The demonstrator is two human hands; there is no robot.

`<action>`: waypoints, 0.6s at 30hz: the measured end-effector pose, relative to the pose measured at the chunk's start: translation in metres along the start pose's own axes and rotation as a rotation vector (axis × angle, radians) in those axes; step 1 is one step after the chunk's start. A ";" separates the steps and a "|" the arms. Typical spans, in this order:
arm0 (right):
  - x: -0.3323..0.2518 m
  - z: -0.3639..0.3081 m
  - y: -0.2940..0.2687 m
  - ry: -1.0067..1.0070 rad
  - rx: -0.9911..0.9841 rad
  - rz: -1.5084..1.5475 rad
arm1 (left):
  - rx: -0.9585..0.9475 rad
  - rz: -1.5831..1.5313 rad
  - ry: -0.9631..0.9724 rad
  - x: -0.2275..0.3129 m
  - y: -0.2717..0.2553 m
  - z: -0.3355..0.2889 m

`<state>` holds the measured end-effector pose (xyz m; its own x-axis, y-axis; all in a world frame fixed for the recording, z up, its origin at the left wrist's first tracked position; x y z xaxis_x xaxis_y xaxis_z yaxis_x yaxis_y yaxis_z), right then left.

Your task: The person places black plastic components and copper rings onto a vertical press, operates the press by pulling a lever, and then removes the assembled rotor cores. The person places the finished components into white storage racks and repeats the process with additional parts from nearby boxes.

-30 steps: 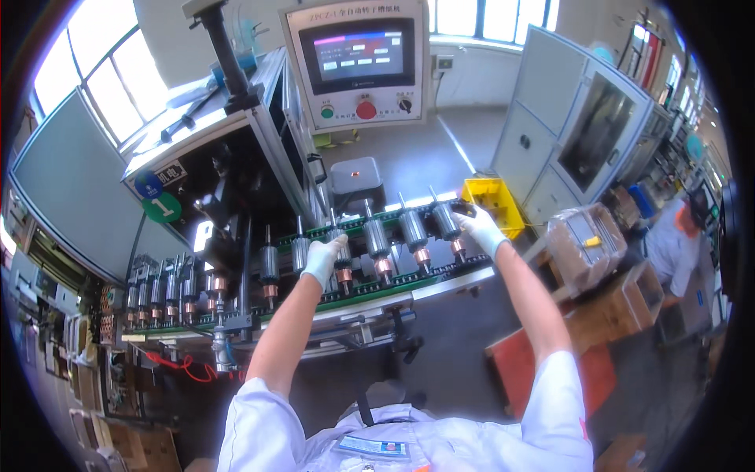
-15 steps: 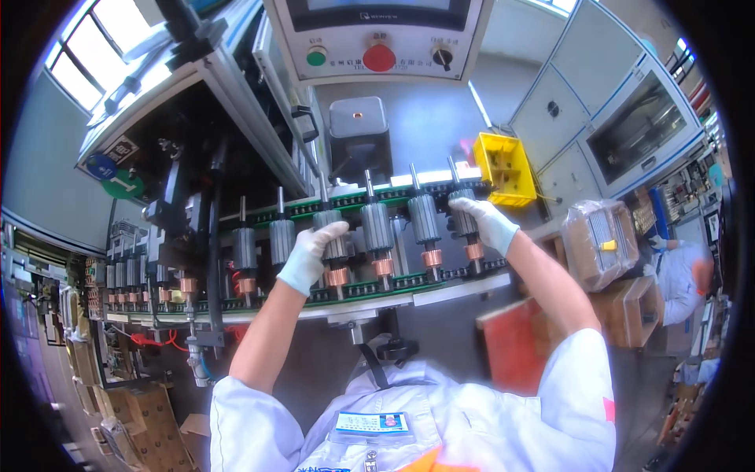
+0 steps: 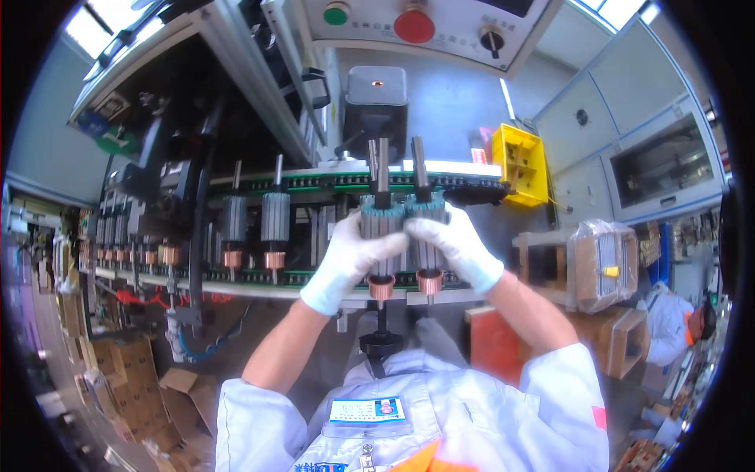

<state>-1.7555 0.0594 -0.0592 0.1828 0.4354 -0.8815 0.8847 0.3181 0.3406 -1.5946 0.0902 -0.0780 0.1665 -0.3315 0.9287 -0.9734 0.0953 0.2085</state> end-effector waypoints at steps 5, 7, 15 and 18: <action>-0.006 -0.035 0.038 -0.042 -0.207 -0.059 | 0.152 -0.170 0.084 0.010 0.014 -0.078; -0.011 -0.055 0.058 -0.037 -0.364 -0.020 | 0.262 -0.190 0.145 0.016 0.025 -0.119; 0.022 -0.147 0.114 0.348 -1.004 -0.103 | 0.722 -0.011 0.305 -0.026 0.060 -0.315; 0.045 -0.172 0.137 0.402 -1.286 -0.045 | 0.798 -0.120 0.518 -0.054 0.085 -0.376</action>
<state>-1.7001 0.2670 0.0041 -0.1691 0.5483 -0.8190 -0.1798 0.7998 0.5726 -1.6267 0.4690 0.0047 0.1353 0.1768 0.9749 -0.7340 -0.6431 0.2184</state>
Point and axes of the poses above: each hand's wrist, its own z-axis towards the middle knuckle, its own y-axis out of the palm, x = y × z, the point moved 6 cm from there along z, towards the middle knuckle, and after that the axes turned 5 degrees about z, right-handed, at the moved point
